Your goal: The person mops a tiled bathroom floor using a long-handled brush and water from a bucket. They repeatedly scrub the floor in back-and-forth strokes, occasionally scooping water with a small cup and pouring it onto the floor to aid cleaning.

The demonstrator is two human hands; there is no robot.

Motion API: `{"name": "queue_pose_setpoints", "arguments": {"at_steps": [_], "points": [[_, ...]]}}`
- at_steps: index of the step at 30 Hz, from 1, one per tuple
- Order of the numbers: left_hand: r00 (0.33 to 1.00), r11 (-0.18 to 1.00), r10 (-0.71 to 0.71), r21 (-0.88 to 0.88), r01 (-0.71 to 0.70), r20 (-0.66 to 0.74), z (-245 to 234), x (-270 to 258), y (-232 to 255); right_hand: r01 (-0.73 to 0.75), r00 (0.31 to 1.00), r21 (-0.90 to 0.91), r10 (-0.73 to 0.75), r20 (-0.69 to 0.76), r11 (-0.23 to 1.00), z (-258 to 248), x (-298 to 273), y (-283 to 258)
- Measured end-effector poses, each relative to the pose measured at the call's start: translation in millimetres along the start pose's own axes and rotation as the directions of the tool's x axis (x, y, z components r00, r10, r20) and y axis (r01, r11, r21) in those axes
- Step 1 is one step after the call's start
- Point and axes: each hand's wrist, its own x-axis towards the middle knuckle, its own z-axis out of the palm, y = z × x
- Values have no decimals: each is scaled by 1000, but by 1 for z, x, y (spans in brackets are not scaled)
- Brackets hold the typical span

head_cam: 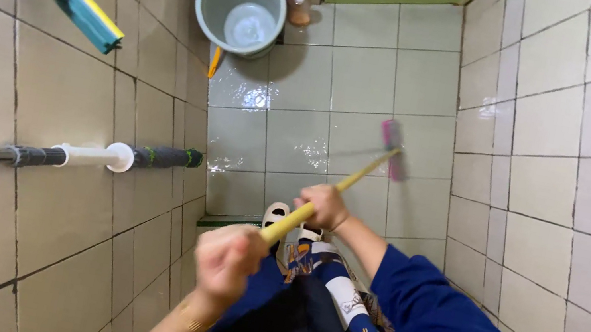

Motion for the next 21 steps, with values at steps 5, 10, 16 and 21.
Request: {"name": "queue_pose_setpoints", "arguments": {"at_steps": [5,10,16,21], "points": [[991,992,-127,14,127,-43,16,-34,-78,-170,937,-233,230,262,958,9,-39,56],[996,986,-80,141,85,-38,-20,1,45,-71,997,59,68,44,996,-12,37,-53],[994,996,85,36,-83,-65,-23,12,88,99,993,299,-74,-94,949,-28,73,-101],[974,957,-142,225,181,-177,-1,-16,20,148,986,54,-151,70,988,-3,31,0]]}}
